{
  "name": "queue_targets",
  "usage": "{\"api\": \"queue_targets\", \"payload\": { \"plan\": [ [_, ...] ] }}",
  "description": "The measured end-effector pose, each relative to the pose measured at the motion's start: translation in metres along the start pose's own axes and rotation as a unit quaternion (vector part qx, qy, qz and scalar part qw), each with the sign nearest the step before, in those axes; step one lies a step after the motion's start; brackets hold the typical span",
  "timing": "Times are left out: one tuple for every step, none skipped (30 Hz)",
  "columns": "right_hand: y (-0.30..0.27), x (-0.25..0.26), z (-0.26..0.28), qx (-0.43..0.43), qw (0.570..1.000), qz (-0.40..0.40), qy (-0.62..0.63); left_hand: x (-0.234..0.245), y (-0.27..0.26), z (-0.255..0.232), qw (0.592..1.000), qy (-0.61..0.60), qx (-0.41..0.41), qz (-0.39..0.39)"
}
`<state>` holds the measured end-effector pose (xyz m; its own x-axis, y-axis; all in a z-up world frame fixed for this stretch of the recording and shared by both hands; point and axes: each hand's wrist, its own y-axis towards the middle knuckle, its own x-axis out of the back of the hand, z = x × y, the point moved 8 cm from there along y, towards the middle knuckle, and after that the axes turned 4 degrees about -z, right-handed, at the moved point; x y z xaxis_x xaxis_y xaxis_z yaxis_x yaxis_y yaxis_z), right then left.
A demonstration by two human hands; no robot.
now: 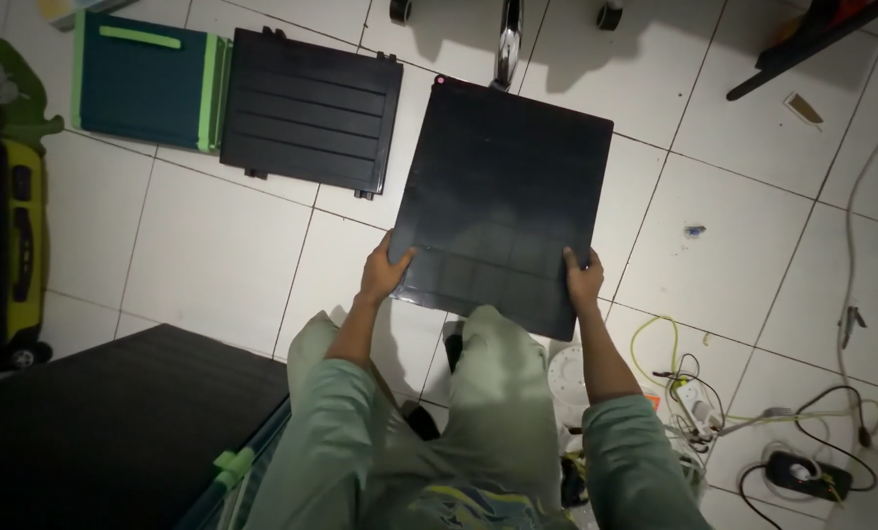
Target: The person disassembles a stack of black plastic storage containers by unlatching and removing green latches, then detaching and placing lids and trays on the floor. The person repeats this process for multiple stacked units, leaving the components separated on the floor.
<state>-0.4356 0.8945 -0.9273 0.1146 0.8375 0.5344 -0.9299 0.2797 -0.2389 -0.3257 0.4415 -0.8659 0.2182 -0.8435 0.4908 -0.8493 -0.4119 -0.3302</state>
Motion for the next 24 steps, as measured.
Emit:
{"api": "queue_targets", "payload": {
  "plan": [
    [-0.001, -0.005, -0.009, 0.008, 1.0, -0.009, -0.004, -0.002, 0.001, 0.008, 1.0, 0.014, 0.003, 0.001],
    [-0.002, -0.011, -0.017, 0.017, 1.0, -0.018, -0.007, -0.002, 0.002, 0.012, 1.0, 0.018, -0.013, -0.006],
    [-0.002, -0.018, -0.025, 0.007, 1.0, -0.019, 0.002, -0.001, 0.005, 0.016, 0.999, 0.022, -0.029, -0.014],
    [-0.003, -0.026, -0.033, -0.002, 1.0, -0.02, 0.012, -0.001, 0.008, 0.019, 0.998, 0.025, -0.046, -0.023],
    [-0.006, -0.031, -0.041, -0.012, 1.0, -0.02, 0.021, -0.002, 0.008, 0.028, 0.999, 0.037, -0.033, -0.017],
    [-0.011, -0.035, -0.047, -0.018, 1.0, -0.017, 0.016, -0.002, 0.007, 0.038, 0.999, 0.048, -0.02, -0.01],
    [-0.013, -0.042, -0.051, -0.022, 1.0, -0.014, 0.013, -0.002, 0.01, 0.047, 0.998, 0.06, -0.009, -0.006],
    [-0.014, -0.047, -0.055, -0.026, 1.0, -0.011, 0.01, -0.002, 0.012, 0.053, 0.998, 0.055, -0.019, -0.012],
    [-0.016, -0.05, -0.057, -0.02, 1.0, -0.016, 0.002, -0.004, 0.012, 0.061, 0.998, 0.051, -0.026, -0.018],
    [-0.019, -0.053, -0.058, -0.014, 1.0, -0.022, -0.005, -0.006, 0.012, 0.068, 0.998, 0.047, -0.033, -0.023],
    [-0.018, -0.059, -0.057, -0.007, 1.0, -0.028, -0.01, -0.008, 0.017, 0.078, 0.997, 0.067, -0.024, -0.029],
    [-0.016, -0.064, -0.056, -0.006, 1.0, -0.021, 0.007, -0.011, 0.023, 0.087, 0.996, 0.087, -0.016, -0.034],
    [-0.018, -0.069, -0.057, -0.006, 1.0, -0.014, 0.022, -0.014, 0.025, 0.099, 0.994, 0.106, -0.005, -0.038],
    [-0.02, -0.074, -0.059, -0.006, 0.999, -0.007, 0.036, -0.016, 0.028, 0.108, 0.993, 0.109, -0.008, -0.043],
    [-0.02, -0.076, -0.056, 0.02, 1.0, -0.012, 0.006, -0.019, 0.034, 0.117, 0.993, 0.111, -0.011, -0.046],
    [-0.02, -0.08, -0.052, 0.046, 0.998, -0.017, -0.025, -0.021, 0.04, 0.125, 0.992, 0.113, -0.015, -0.05],
    [-0.019, -0.081, -0.049, 0.073, 0.995, -0.023, -0.057, -0.025, 0.045, 0.133, 0.992, 0.112, -0.013, -0.052],
    [-0.018, -0.085, -0.052, 0.057, 0.995, -0.018, -0.077, -0.026, 0.05, 0.141, 0.992, 0.111, -0.012, -0.054],
    [-0.016, -0.089, -0.054, 0.043, 0.994, -0.014, -0.096, -0.028, 0.054, 0.147, 0.992, 0.11, -0.011, -0.057],
    [-0.015, -0.091, -0.055, 0.028, 0.993, -0.009, -0.115, -0.03, 0.055, 0.152, 0.992, 0.105, -0.011, -0.062],
    [-0.015, -0.092, -0.052, 0.049, 0.991, -0.014, -0.122, -0.031, 0.057, 0.157, 0.993, 0.101, -0.011, -0.067],
    [-0.016, -0.092, -0.049, 0.07, 0.989, -0.02, -0.129, -0.031, 0.058, 0.161, 0.993, 0.097, -0.012, -0.073],
    [-0.017, -0.094, -0.046, 0.091, 0.986, -0.025, -0.135, -0.032, 0.059, 0.162, 0.993, 0.087, -0.02, -0.075],
    [-0.015, -0.096, -0.045, 0.091, 0.986, -0.026, -0.135, -0.033, 0.059, 0.164, 0.994, 0.077, -0.028, -0.076]
  ]
}}
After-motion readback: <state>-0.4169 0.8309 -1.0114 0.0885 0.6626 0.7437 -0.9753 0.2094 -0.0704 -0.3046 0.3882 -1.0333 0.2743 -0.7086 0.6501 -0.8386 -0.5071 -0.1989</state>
